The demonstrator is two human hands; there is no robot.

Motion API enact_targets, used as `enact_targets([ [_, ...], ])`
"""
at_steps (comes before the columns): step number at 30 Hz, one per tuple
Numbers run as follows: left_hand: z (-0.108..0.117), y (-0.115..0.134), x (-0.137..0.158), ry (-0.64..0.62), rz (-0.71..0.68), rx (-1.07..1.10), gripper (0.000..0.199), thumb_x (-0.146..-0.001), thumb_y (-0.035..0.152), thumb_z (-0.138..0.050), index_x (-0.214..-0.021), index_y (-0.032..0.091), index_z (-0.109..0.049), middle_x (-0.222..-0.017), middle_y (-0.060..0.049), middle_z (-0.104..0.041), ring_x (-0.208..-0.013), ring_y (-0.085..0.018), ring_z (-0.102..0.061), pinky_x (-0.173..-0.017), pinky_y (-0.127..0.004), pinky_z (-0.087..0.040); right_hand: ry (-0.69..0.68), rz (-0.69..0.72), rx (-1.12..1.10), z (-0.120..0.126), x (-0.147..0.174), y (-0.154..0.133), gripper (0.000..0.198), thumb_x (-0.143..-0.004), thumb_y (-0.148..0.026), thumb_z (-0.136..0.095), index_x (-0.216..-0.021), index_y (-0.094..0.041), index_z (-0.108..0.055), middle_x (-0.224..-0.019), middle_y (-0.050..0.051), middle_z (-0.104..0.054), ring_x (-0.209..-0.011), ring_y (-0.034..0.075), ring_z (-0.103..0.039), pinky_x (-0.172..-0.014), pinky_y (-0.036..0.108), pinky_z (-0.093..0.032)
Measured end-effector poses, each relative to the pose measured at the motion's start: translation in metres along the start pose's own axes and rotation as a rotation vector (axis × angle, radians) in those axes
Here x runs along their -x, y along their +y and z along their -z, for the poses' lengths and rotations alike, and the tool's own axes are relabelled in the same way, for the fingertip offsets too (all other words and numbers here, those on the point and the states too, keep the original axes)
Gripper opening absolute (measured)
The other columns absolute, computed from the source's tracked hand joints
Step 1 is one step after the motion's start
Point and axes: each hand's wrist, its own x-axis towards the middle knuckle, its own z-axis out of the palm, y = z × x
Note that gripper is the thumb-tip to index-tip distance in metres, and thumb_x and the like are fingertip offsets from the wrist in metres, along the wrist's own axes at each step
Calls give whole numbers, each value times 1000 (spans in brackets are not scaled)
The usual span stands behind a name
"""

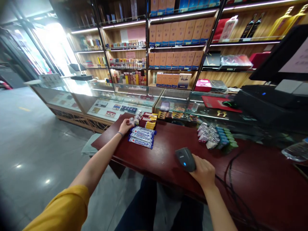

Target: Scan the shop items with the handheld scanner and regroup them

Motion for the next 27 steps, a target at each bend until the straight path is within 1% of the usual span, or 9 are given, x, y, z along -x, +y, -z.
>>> enact_targets([
  [4, -5, -2, 5, -12, -21, 115, 52, -58, 25, -80, -102, 18, -54, -98, -4, -64, -89, -16, -65, -86, -32, -50, -4, -8, 5, -4, -9, -4, 30, -84, -28, -55, -108, -10, -60, -84, 9, -71, -66, 17, -64, -68, 28, -47],
  [6, -6, 0, 7, -18, -20, 135, 50, -58, 23, -79, -101, 18, -53, -97, -4, -65, -89, -16, -65, -86, -32, -51, 5, -17, -6, -8, -16, -8, 31, -84, -29, -55, -108, -10, -60, -85, 9, -72, -67, 17, -65, -69, 28, -47],
  [9, -7, 4, 8, -31, -21, 123, 47, -59, 21, -78, -100, 18, -54, -97, -5, -65, -89, -17, -66, -85, -32, -51, 6, -27, -44, -12, -27, -15, 32, -83, -29, -54, -109, -11, -60, -89, 10, -72, -69, 18, -66, -70, 29, -47],
  [14, -14, 8, 11, -43, -40, 57, 46, -61, 22, -78, -100, 18, -54, -98, -5, -66, -90, -17, -65, -83, -31, -51, -4, -29, -66, -17, -39, -24, 30, -81, -24, -56, -107, -10, -60, -87, 8, -72, -66, 16, -64, -67, 28, -46],
  [20, -21, 13, 15, -36, -4, 11, 50, -61, 22, -79, -104, 18, -55, -98, -5, -66, -88, -17, -66, -83, -31, -51, 6, -42, -91, -18, -39, -25, 33, -81, -26, -55, -109, -11, -61, -88, 9, -72, -67, 17, -64, -67, 28, -46],
  [24, -20, 14, 14, -66, 1, 81, 52, -61, 21, -79, -107, 16, -56, -99, -7, -67, -91, -18, -66, -89, -34, -51, -20, -73, -106, -19, -37, -23, 35, -80, -28, -54, -110, -11, -63, -90, 10, -72, -70, 17, -65, -68, 27, -47],
  [27, -14, 17, 14, -102, -4, 145, 51, -62, 21, -78, -109, 16, -58, -103, -8, -68, -95, -19, -65, -94, -38, -50, -23, -92, -104, -19, -37, -21, 34, -80, -29, -55, -108, -12, -64, -89, 10, -72, -69, 18, -65, -67, 27, -47],
])
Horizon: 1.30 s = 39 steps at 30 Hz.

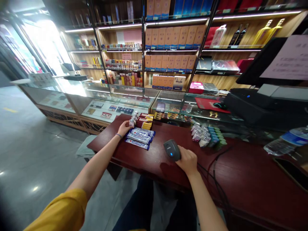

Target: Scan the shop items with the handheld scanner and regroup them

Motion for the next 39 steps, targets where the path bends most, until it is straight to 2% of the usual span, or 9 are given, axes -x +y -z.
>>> enact_targets([
  [2, 4, 7, 3, 27, -2, 11, 48, -65, 19, -75, -110, 16, -59, -106, -9, -68, -99, -20, -65, -96, -39, -49, 0, -6, 5, 1, 0, 1, 32, -81, -29, -55, -106, -12, -64, -88, 10, -72, -68, 17, -65, -68, 27, -47],
  [6, 8, 32, 15, 227, -123, -116, 34, -74, 20, -66, -107, 17, -64, -110, -9, -67, -102, -21, -63, -98, -40, -48, -27, -40, 30, 6, 2, 5, 31, -81, -29, -54, -105, -12, -64, -86, 9, -72, -67, 17, -64, -68, 27, -46],
  [9, -3, 55, 30, 320, -253, -143, 29, -81, 27, -60, -108, 18, -64, -108, -8, -65, -97, -20, -63, -92, -36, -51, -22, -58, 42, 11, 6, 10, 32, -81, -31, -55, -106, -12, -63, -85, 9, -72, -68, 17, -64, -68, 27, -45],
  [11, -19, 71, 40, 294, -298, -106, 29, -83, 31, -60, -110, 20, -63, -107, -7, -65, -98, -19, -62, -88, -33, -52, -5, -65, 47, 15, 8, 14, 34, -81, -31, -55, -108, -12, -62, -87, 8, -72, -70, 17, -64, -69, 26, -45],
  [15, -65, 94, 61, 203, -324, -70, 29, -84, 33, -61, -110, 21, -62, -105, -6, -65, -96, -18, -62, -85, -31, -51, -13, -85, 76, 24, 16, 25, 36, -80, -33, -55, -109, -13, -62, -86, 8, -72, -71, 17, -64, -67, 27, -43],
  [20, -134, 104, 84, 64, -312, 20, 25, -85, 31, -60, -108, 20, -61, -105, -6, -65, -98, -18, -63, -86, -30, -51, -51, -169, 119, 40, 35, 43, 37, -78, -34, -56, -108, -13, -63, -85, 8, -72, -71, 18, -65, -68, 28, -44],
  [25, -201, 106, 109, -48, -282, 103, 25, -85, 30, -59, -108, 19, -60, -104, -7, -64, -97, -18, -63, -92, -33, -50, -72, -222, 155, 65, 55, 63, 38, -79, -35, -55, -109, -12, -62, -85, 9, -71, -73, 19, -65, -69, 28, -45],
  [31, -268, 106, 133, -177, -242, 193, 28, -84, 28, -60, -110, 20, -59, -103, -8, -63, -98, -18, -62, -94, -35, -50, -94, -285, 204, 95, 74, 89, 37, -80, -35, -54, -108, -13, -62, -82, 9, -71, -73, 20, -64, -67, 28, -44],
  [39, -348, 96, 149, -358, -228, 181, 53, -79, 22, -64, -130, 23, -51, -116, -11, -53, -98, -19, -59, -87, -37, -54, -30, -357, 283, 108, 100, 118, 35, -79, -35, -56, -106, -13, -62, -78, 7, -71, -67, 19, -63, -64, 28, -42],
])
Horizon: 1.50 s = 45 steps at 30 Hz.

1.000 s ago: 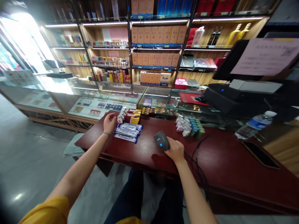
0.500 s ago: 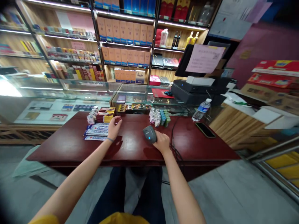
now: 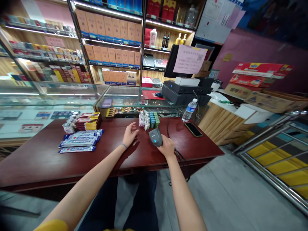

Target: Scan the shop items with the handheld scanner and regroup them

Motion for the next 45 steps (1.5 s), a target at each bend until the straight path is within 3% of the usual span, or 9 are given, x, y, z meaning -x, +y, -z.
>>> enact_targets([
  [7, -45, -11, -11, -82, -44, -66, 71, -74, 18, -68, -140, 29, -42, -124, -11, -43, -105, -22, -55, -89, -39, -53, -8, 34, -33, -7, 5, 1, 36, -82, -36, -53, -108, -13, -63, -85, 10, -71, -75, 20, -64, -68, 29, -42],
  [11, -63, -15, -21, -76, -117, -174, 85, -67, 14, -73, -143, 30, -39, -123, -10, -39, -115, -25, -50, -106, -44, -40, -49, -13, -21, -9, 9, 3, 37, -83, -37, -50, -110, -14, -62, -85, 9, -70, -77, 20, -64, -70, 30, -42],
  [14, -73, -18, -28, -48, -145, -250, 89, -62, 12, -76, -142, 29, -41, -123, -10, -36, -120, -29, -46, -110, -46, -34, -47, -14, -34, -10, 11, 4, 39, -83, -37, -50, -110, -13, -62, -87, 10, -70, -77, 20, -63, -70, 31, -41],
  [23, -75, -20, -27, -19, -193, -270, 68, -68, 17, -75, -129, 22, -46, -119, -11, -40, -117, -28, -48, -106, -46, -38, 3, -19, -57, -8, 9, 1, 36, -82, -36, -54, -110, -14, -60, -84, 7, -70, -74, 20, -63, -70, 31, -41],
  [30, -74, -14, -27, 67, -111, -155, 48, -75, 19, -67, -119, 19, -47, -117, -12, -49, -114, -26, -50, -104, -42, -38, 34, -6, -28, -7, 7, 0, 36, -82, -39, -54, -107, -13, -61, -82, 7, -71, -73, 19, -64, -68, 29, -41],
  [35, -38, -1, -17, 56, -21, 179, 55, -76, 26, -69, -124, 21, -42, -118, -10, -53, -103, -21, -58, -94, -38, -46, 67, 7, -12, -7, 2, 0, 35, -81, -37, -54, -105, -13, -61, -82, 7, -71, -71, 19, -64, -67, 27, -42],
  [41, 60, 21, -1, -57, 187, 535, 72, -76, 35, -74, -138, 32, -37, -119, -7, -60, -103, -21, -61, -89, -40, -51, 84, -10, -37, -19, -21, -26, 37, -81, -41, -55, -105, -13, -62, -73, 7, -68, -66, 18, -62, -62, 26, -42],
  [45, 117, 27, 7, 12, 296, 654, 77, -75, 34, -74, -140, 37, -32, -127, -5, -58, -98, -20, -63, -80, -38, -55, 119, 28, -95, -41, -41, -64, 41, -80, -44, -56, -106, -12, -62, -67, 6, -65, -61, 18, -61, -59, 26, -41],
])
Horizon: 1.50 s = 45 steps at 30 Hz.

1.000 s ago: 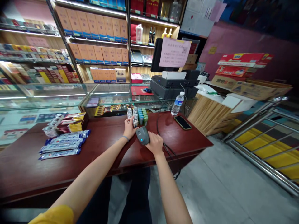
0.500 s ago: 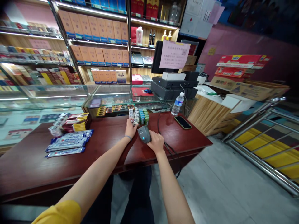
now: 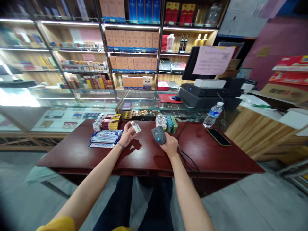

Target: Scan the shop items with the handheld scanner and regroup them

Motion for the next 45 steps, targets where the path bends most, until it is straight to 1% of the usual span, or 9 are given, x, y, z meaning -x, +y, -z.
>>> enact_targets([
  [5, 38, 22, 1, 61, -26, 38, 56, -77, 32, -70, -129, 24, -50, -122, -9, -62, -86, -15, -63, -68, -26, -52, -2, 54, -114, -31, -7, -45, 40, -78, -40, -56, -107, -13, -61, -68, 5, -65, -60, 17, -60, -60, 26, -41],
  [9, 52, 30, 0, 66, -63, 56, 52, -78, 31, -69, -128, 20, -58, -113, -7, -66, -81, -13, -61, -66, -24, -49, -62, 130, -179, -37, 0, -61, 41, -77, -37, -56, -109, -13, -60, -72, 5, -66, -62, 18, -60, -62, 27, -42],
  [13, 56, 30, 1, 102, -72, 69, 54, -78, 32, -69, -129, 20, -60, -115, -7, -67, -89, -16, -62, -75, -28, -50, -127, 255, -257, -30, 7, -65, 40, -78, -33, -54, -111, -12, -58, -78, 6, -68, -66, 18, -61, -64, 28, -42],
  [18, 59, 26, 0, 131, -66, 66, 46, -77, 35, -71, -119, 15, -67, -117, -10, -68, -100, -21, -63, -85, -32, -50, -201, 356, -297, -26, 6, -72, 40, -79, -32, -52, -113, -12, -57, -87, 7, -70, -69, 17, -62, -65, 29, -41],
  [26, 60, 26, 2, 62, -81, -2, 48, -77, 40, -72, -120, 18, -66, -126, -12, -63, -117, -27, -58, -91, -36, -50, -176, 355, -344, -27, 3, -76, 33, -79, -34, -53, -103, -12, -59, -77, 6, -69, -65, 17, -61, -63, 29, -39],
  [34, 65, 24, 0, 91, -78, 106, 50, -77, 38, -74, -122, 18, -64, -122, -10, -65, -106, -22, -63, -87, -34, -51, -171, 333, -294, -27, 5, -72, 42, -81, -36, -51, -115, -12, -58, -83, 8, -70, -67, 17, -61, -66, 28, -42],
  [37, 68, 38, 4, 105, -113, 109, 52, -76, 34, -75, -124, 21, -61, -125, -9, -63, -108, -21, -62, -89, -35, -51, -138, 303, -248, -32, 7, -67, 40, -82, -36, -51, -113, -12, -60, -83, 9, -70, -68, 17, -62, -65, 28, -43],
  [40, 77, 64, 10, 147, -179, 41, 51, -75, 32, -76, -123, 22, -60, -127, -7, -62, -113, -21, -60, -91, -34, -50, -167, 278, -228, -38, 10, -63, 36, -82, -34, -50, -108, -13, -62, -85, 9, -70, -69, 18, -62, -67, 28, -45],
  [45, 122, 120, 29, 234, -307, -149, 48, -72, 30, -78, -116, 20, -63, -116, -7, -66, -108, -21, -61, -90, -33, -49, -143, 264, -191, -42, 10, -61, 34, -81, -33, -51, -104, -13, -64, -83, 9, -70, -67, 17, -62, -66, 27, -44],
])
